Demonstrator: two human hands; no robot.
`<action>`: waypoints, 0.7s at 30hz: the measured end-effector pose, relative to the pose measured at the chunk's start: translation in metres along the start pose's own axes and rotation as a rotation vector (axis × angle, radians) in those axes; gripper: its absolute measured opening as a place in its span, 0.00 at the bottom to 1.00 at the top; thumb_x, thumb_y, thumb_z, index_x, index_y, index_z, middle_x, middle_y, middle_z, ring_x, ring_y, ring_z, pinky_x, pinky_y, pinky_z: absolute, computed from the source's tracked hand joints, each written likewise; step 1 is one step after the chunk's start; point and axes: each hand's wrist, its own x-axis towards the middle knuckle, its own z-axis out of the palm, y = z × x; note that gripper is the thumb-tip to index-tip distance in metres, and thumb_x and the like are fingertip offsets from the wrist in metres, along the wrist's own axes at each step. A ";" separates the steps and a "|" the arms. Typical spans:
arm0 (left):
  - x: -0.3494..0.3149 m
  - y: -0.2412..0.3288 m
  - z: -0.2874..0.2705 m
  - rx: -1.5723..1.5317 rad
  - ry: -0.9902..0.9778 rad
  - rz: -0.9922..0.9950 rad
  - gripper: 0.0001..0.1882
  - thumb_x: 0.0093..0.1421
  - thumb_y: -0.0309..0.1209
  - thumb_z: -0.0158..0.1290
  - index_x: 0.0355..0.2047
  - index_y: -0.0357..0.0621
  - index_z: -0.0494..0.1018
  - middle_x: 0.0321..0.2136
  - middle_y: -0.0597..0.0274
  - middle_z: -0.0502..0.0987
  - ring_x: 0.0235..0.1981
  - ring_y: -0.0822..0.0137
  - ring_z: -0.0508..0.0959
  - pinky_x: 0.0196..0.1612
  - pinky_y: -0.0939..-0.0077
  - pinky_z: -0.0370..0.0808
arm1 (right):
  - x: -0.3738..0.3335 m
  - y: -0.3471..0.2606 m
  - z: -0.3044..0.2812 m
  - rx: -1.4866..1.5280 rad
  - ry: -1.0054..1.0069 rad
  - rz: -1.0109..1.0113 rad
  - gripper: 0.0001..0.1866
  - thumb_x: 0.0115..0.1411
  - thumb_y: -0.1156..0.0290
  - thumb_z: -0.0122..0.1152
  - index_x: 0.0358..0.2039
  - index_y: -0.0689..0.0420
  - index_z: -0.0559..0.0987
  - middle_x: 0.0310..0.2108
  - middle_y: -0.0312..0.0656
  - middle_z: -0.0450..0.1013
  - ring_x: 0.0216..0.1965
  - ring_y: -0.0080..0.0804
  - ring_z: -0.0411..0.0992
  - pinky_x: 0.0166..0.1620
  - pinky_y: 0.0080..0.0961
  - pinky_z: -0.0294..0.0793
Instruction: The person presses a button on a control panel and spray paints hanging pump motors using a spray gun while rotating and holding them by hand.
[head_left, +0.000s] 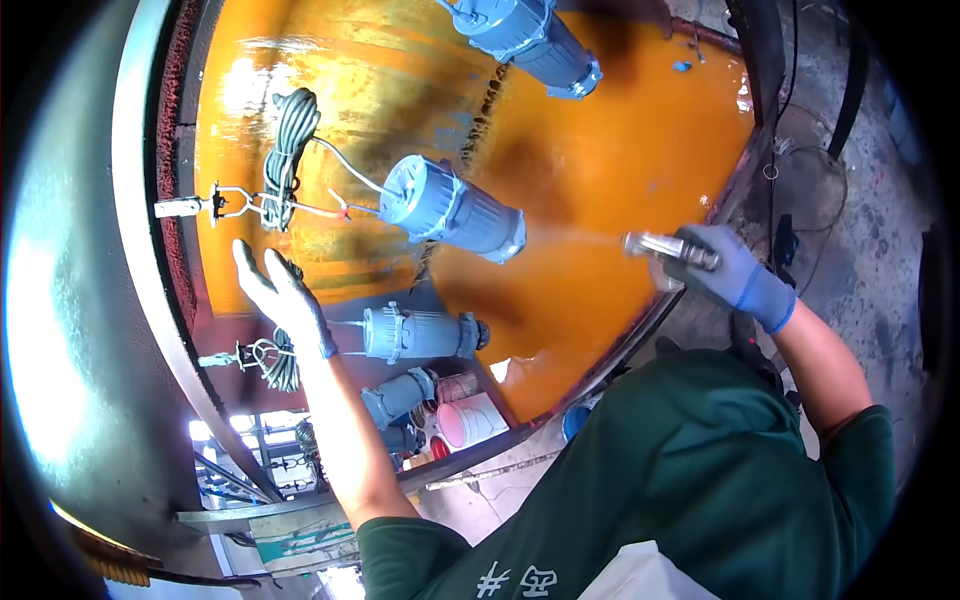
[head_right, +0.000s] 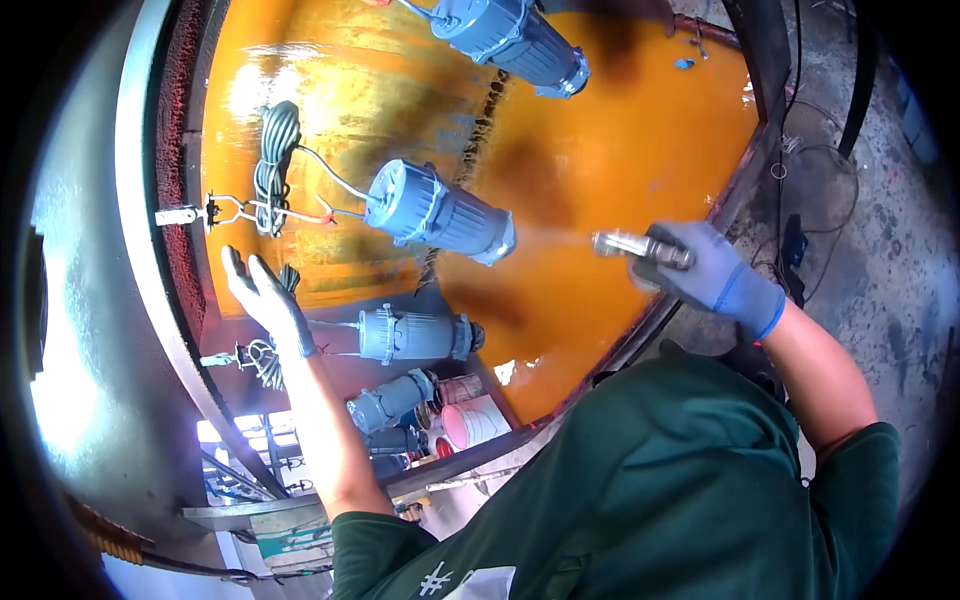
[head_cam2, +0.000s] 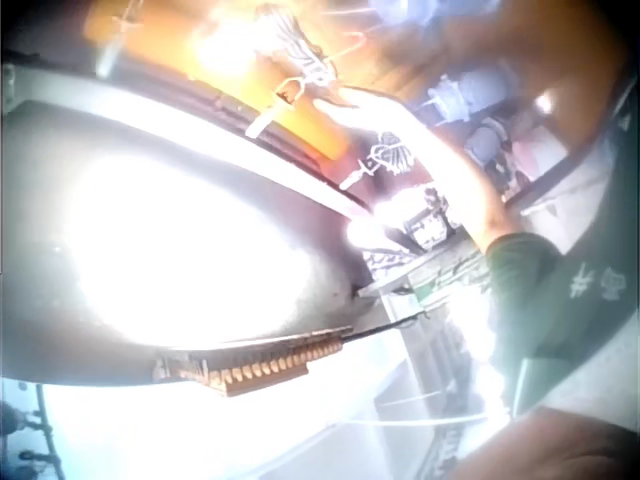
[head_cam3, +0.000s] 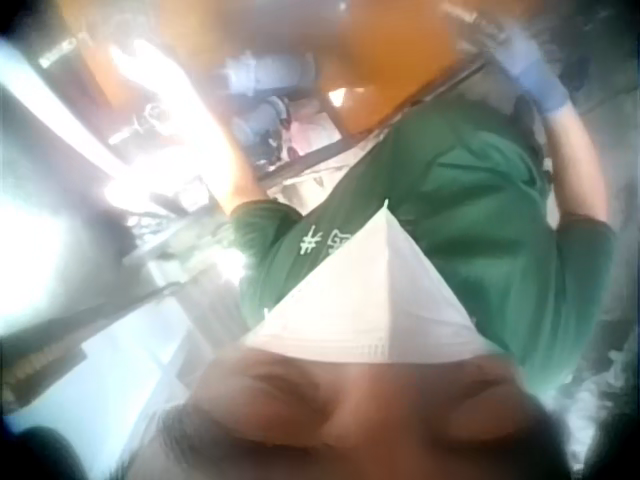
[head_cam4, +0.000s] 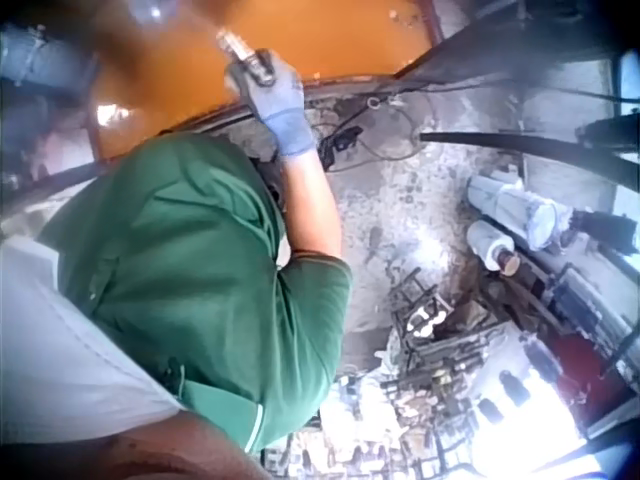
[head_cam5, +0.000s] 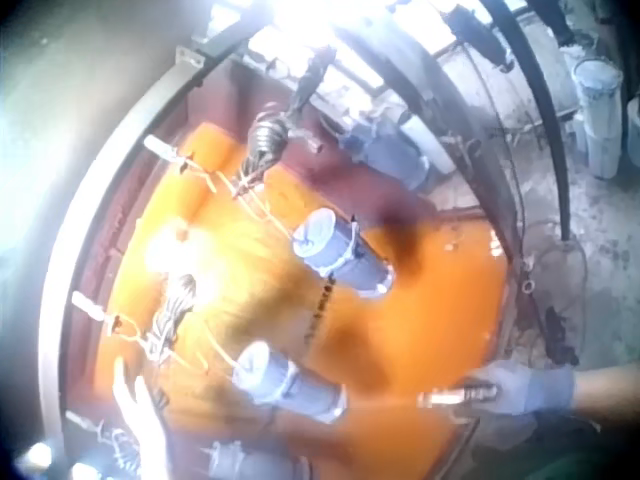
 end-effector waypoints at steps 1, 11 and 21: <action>0.002 0.017 0.002 -0.108 -0.007 -0.019 0.31 0.77 0.36 0.49 0.75 0.38 0.57 0.74 0.45 0.60 0.72 0.51 0.65 0.72 0.58 0.66 | 0.003 0.002 0.002 -0.008 0.111 0.083 0.12 0.63 0.64 0.71 0.34 0.59 0.79 0.26 0.48 0.78 0.28 0.39 0.80 0.34 0.35 0.76; 0.009 0.066 0.000 -0.407 -0.026 -0.101 0.30 0.80 0.37 0.41 0.76 0.35 0.54 0.76 0.45 0.57 0.76 0.53 0.59 0.77 0.59 0.54 | 0.017 -0.001 0.007 0.075 0.064 0.069 0.11 0.62 0.66 0.71 0.38 0.59 0.82 0.26 0.47 0.78 0.28 0.34 0.80 0.34 0.32 0.77; -0.036 -0.022 -0.013 -0.146 0.111 -0.237 0.22 0.78 0.39 0.48 0.61 0.35 0.74 0.55 0.51 0.80 0.55 0.61 0.79 0.56 0.67 0.77 | 0.030 -0.022 0.001 0.106 0.075 0.064 0.11 0.61 0.65 0.72 0.40 0.57 0.82 0.29 0.53 0.78 0.30 0.54 0.78 0.35 0.44 0.77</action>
